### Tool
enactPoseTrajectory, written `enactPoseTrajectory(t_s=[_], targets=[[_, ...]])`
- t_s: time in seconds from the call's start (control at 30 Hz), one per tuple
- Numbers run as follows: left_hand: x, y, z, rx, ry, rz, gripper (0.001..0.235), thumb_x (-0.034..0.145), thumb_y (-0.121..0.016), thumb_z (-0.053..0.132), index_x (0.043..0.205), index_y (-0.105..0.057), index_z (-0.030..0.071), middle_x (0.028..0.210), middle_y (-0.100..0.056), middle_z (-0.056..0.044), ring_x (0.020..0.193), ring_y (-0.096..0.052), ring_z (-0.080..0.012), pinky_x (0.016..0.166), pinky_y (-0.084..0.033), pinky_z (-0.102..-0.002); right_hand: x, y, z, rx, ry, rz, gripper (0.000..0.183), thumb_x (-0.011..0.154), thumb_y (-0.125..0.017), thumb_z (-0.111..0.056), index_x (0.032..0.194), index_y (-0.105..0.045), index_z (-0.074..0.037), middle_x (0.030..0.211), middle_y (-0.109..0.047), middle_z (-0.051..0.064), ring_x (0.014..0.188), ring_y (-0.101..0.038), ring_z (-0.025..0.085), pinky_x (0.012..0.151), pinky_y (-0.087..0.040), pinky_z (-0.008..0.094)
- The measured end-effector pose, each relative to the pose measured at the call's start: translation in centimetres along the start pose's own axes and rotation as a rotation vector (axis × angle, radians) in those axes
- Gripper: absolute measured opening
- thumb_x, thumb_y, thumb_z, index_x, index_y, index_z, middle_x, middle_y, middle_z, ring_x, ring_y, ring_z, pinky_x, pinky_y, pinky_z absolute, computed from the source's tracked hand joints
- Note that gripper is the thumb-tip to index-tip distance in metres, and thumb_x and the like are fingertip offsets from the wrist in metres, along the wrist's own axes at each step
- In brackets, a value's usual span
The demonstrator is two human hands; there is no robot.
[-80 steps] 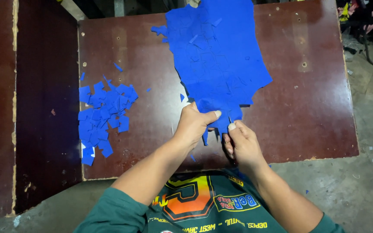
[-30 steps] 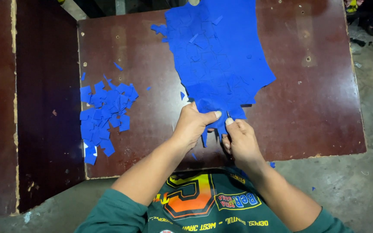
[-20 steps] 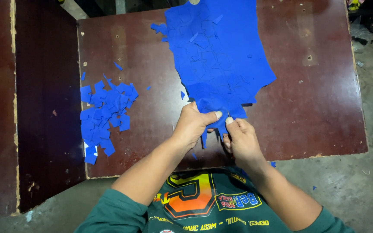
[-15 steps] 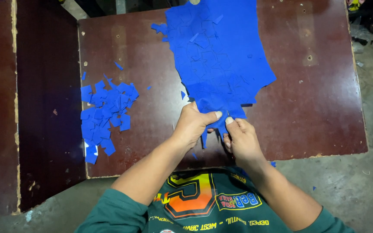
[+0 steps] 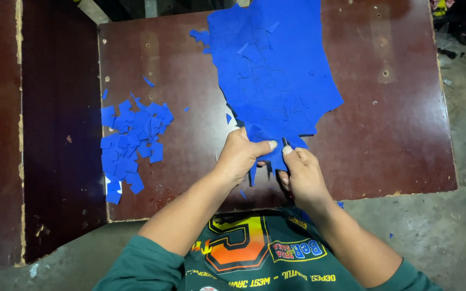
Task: Cutting out small pattern pieces from a blue fabric sheet using small scissors on a workbench.
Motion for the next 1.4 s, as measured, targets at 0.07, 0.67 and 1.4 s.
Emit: enactPoseTrajectory(t_s=[0.07,0.67,1.4], targets=[[-0.2,-0.1,0.3,0.001,0.0,-0.001,0.013,0.073,-0.082,0.001,0.08,-0.071,-0.001,0.064,-0.07,-0.011,0.053,-0.068,-0.0173,0.048,-0.058,-0.026,0.2,-0.1,0.0,0.002,0.003,0.0,0.044,0.106,-0.051,-0.018,0.063,-0.049,-0.007,0.036,-0.037,0.008,0.023,-0.034,0.017,0.023,-0.026,0.028],[0.7,0.3,-1.8,-0.055,-0.002,-0.006,0.016,0.074,-0.083,0.0,0.084,-0.07,-0.003,0.068,-0.071,-0.013,0.054,-0.069,-0.0185,0.048,-0.059,-0.027,-0.5,-0.3,-0.1,0.0,-0.034,-0.022,0.048,0.106,-0.05,-0.02,0.06,-0.05,-0.005,0.035,-0.036,0.008,0.023,-0.035,0.018,0.023,-0.024,0.028],[1.7,4.5,-1.3,0.287,0.031,-0.191,0.024,0.065,-0.072,-0.003,0.089,-0.069,-0.003,0.07,-0.065,-0.011,0.061,-0.068,-0.0221,0.048,-0.06,-0.028,8.2,-1.4,-8.2,-0.216,0.514,-0.272,0.027,0.11,-0.043,-0.016,0.117,-0.059,0.005,0.095,-0.067,0.022,0.085,-0.071,0.029,0.07,-0.063,0.041]])
Point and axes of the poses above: each hand's wrist, its own x-axis towards the middle knuckle, its own y-axis out of the back of the hand, z = x × y, the point moved 9 cm from there along x, towards the middle knuckle
